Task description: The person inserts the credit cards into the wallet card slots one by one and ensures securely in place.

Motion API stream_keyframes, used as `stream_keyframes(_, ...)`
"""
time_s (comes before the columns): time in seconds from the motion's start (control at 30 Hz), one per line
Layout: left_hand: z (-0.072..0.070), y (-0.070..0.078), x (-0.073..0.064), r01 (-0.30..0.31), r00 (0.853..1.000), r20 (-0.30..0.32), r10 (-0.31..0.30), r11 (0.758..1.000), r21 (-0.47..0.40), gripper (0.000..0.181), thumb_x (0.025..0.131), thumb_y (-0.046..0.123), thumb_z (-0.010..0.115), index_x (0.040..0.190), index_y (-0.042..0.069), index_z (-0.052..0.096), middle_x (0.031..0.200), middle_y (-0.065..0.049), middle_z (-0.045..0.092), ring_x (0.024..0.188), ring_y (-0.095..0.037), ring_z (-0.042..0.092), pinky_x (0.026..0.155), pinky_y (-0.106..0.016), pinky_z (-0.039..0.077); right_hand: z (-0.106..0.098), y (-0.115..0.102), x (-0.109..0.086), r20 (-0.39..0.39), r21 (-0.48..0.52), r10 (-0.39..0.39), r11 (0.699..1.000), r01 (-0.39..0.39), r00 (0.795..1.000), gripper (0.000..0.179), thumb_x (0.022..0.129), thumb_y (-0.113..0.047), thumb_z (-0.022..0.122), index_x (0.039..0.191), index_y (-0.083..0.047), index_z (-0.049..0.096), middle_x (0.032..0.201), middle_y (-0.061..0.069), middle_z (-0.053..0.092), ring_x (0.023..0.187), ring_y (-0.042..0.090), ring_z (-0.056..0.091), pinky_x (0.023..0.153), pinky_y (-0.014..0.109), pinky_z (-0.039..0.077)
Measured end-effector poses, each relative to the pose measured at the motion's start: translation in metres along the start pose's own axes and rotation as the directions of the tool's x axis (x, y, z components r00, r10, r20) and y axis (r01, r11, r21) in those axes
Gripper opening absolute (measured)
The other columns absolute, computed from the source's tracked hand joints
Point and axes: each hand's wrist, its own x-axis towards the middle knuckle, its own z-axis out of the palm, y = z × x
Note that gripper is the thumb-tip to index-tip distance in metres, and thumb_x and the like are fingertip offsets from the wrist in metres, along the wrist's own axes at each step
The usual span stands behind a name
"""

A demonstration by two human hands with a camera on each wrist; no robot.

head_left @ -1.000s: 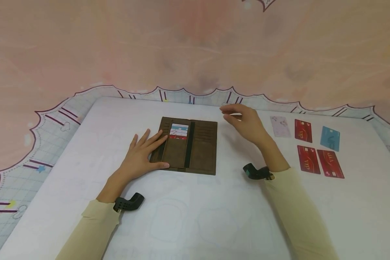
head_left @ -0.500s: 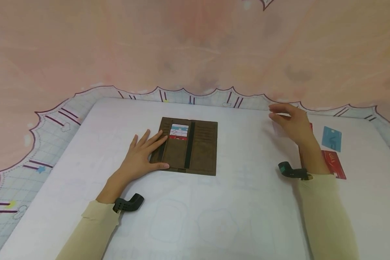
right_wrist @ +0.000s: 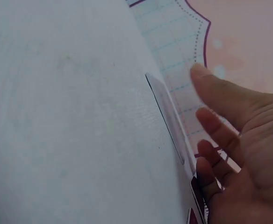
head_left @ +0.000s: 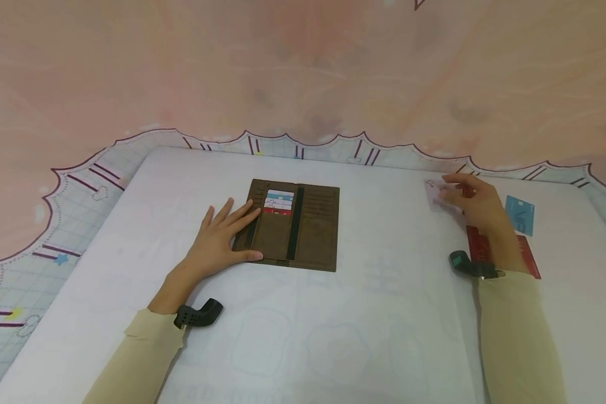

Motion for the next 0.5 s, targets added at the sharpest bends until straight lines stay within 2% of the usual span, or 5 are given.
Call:
stream_keyframes(0.1, -0.0002, -0.0002, 0.0000, 0.001, 1.000, 0.000, -0.001, 1.000, 0.000, 0.092, 0.074, 0.058, 0.073, 0.149, 0.019, 0.036, 0.156, -0.006, 0.025, 0.144, -0.035, 0.005, 0.112, -0.056, -0.007, 0.0016, 0.0032, 0.0010, 0.032, -0.029, -0.027, 0.999, 0.028, 0.999, 0.065, 0.085, -0.051, 0.066, 0.140, -0.021, 0.048, 0.139, 0.015, 0.042, 0.121, 0.036, 0.034, 0.095, 0.055, 0.039)
stream_keyframes(0.17, -0.0004, 0.0001, -0.0001, 0.002, 1.000, 0.000, -0.002, 1.000, 0.001, 0.092, 0.074, 0.058, 0.073, 0.149, 0.019, 0.036, 0.156, -0.006, 0.025, 0.144, -0.035, 0.005, 0.112, -0.056, -0.007, 0.0021, 0.0044, 0.0021, 0.052, -0.066, -0.037, 0.997, 0.041, 0.998, 0.067, 0.084, -0.051, 0.067, 0.141, -0.019, 0.047, 0.142, 0.017, 0.039, 0.124, 0.039, 0.033, 0.100, 0.062, 0.033)
stream_keyframes(0.27, -0.0007, 0.0008, -0.0002, 0.004, 1.000, -0.001, -0.004, 1.000, -0.003, 0.092, 0.074, 0.057, 0.074, 0.149, 0.018, 0.037, 0.156, -0.006, 0.026, 0.144, -0.035, 0.005, 0.112, -0.056, -0.007, 0.0024, 0.0052, 0.0042, 0.077, -0.106, -0.053, 0.992, 0.061, 0.996, 0.069, 0.085, -0.050, 0.067, 0.141, -0.017, 0.046, 0.145, 0.019, 0.035, 0.126, 0.043, 0.032, 0.101, 0.065, 0.030)
stream_keyframes(0.5, -0.0016, 0.0029, -0.0003, 0.011, 1.000, 0.003, -0.011, 1.000, -0.005, 0.091, 0.074, 0.055, 0.075, 0.149, 0.018, 0.037, 0.156, -0.007, 0.026, 0.144, -0.035, 0.005, 0.112, -0.057, -0.007, 0.0034, 0.0059, 0.0087, 0.126, -0.169, -0.050, 0.983, 0.071, 0.991, 0.071, 0.086, -0.049, 0.066, 0.145, -0.017, 0.041, 0.151, 0.020, 0.025, 0.128, 0.047, 0.029, 0.100, 0.067, 0.030)
